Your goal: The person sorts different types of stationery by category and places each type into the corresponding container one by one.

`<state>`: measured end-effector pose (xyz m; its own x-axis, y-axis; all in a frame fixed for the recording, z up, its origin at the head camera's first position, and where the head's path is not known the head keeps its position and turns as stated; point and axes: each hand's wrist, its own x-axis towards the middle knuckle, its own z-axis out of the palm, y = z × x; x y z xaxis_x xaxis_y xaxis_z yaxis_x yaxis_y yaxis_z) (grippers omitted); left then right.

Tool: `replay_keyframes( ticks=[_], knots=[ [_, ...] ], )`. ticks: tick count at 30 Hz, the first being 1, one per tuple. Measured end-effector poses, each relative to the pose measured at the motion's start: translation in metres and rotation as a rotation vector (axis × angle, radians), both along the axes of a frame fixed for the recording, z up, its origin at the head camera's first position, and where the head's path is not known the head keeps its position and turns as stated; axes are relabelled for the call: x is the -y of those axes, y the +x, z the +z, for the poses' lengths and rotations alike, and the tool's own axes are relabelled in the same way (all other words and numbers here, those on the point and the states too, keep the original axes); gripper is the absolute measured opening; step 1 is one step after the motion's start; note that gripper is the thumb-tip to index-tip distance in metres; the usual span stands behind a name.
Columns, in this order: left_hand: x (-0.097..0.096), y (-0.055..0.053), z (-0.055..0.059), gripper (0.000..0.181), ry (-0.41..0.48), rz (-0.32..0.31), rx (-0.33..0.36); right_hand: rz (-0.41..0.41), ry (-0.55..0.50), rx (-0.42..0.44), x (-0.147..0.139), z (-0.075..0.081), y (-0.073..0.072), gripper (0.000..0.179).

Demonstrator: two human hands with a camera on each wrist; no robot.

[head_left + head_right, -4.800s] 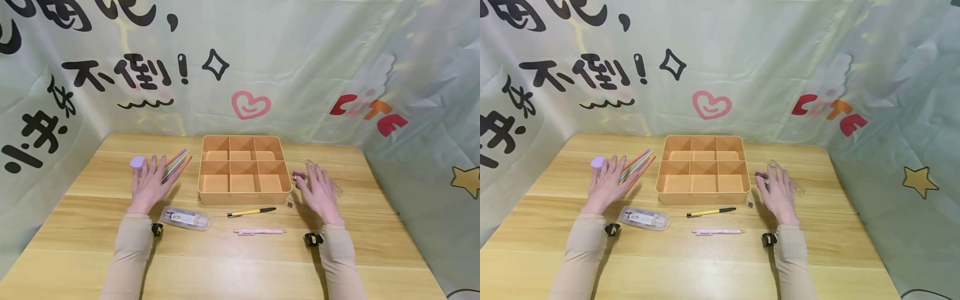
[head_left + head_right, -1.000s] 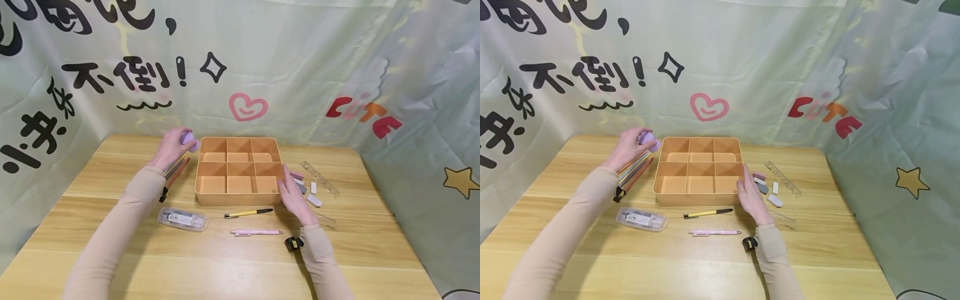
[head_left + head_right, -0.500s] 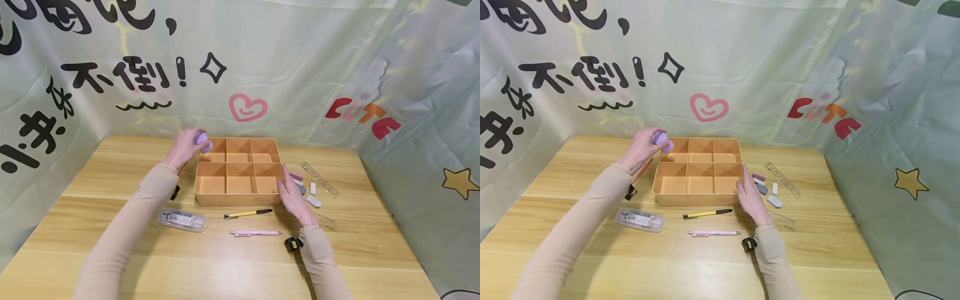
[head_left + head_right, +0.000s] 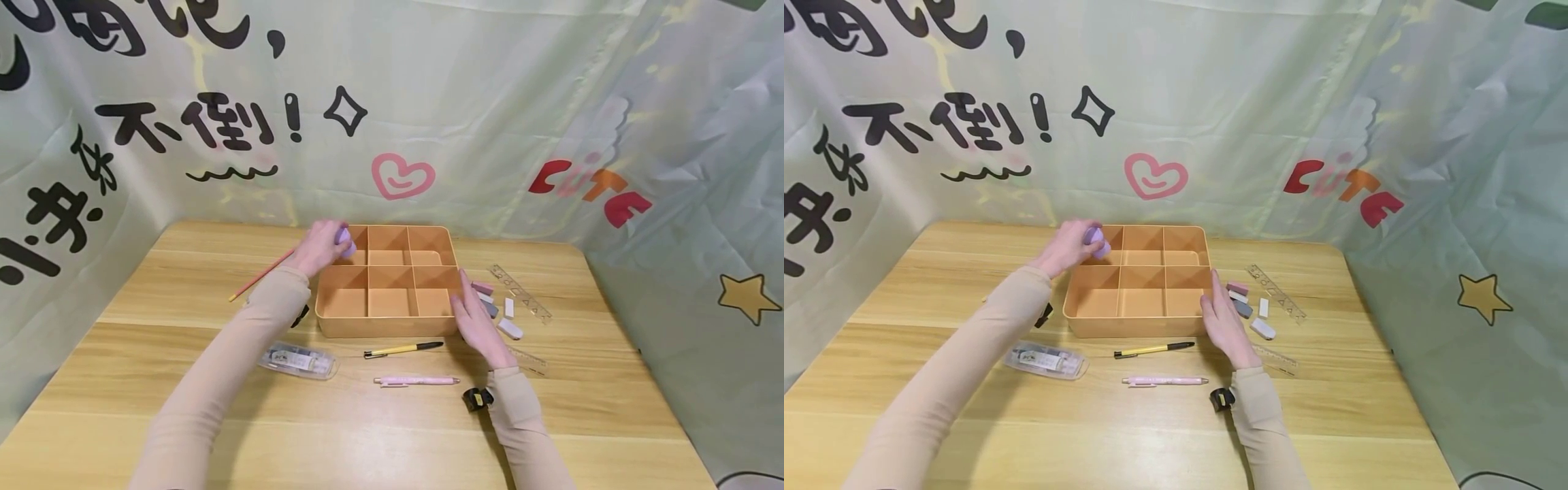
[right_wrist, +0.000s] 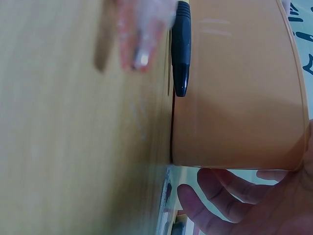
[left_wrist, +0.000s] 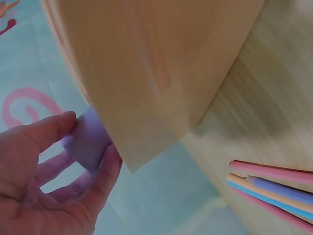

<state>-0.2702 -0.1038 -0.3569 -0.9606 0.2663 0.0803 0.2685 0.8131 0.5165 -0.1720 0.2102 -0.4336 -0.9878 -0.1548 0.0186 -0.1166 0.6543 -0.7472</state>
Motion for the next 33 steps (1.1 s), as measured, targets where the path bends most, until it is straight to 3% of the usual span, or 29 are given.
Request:
replay_keyframes(
  ticks=[8, 16, 24, 33],
  knots=[
    [-0.011, -0.001, -0.007, 0.009, -0.14, -0.02, -0.01, 0.009, -0.005, -0.001, 0.0, -0.001, -0.001, 0.061],
    [-0.018, -0.007, -0.008, 0.015, -0.226, -0.018, 0.065, 0.006, -0.011, -0.002, 0.0, 0.0, 0.0, 0.062],
    [-0.022, -0.009, -0.014, 0.012, -0.282, -0.014, 0.057, 0.008, -0.015, -0.005, 0.0, 0.001, 0.001, 0.062],
    [-0.023, -0.012, -0.017, 0.031, -0.278, 0.011, 0.092, 0.006, -0.018, -0.014, 0.0, 0.0, 0.001, 0.061]
  ],
)
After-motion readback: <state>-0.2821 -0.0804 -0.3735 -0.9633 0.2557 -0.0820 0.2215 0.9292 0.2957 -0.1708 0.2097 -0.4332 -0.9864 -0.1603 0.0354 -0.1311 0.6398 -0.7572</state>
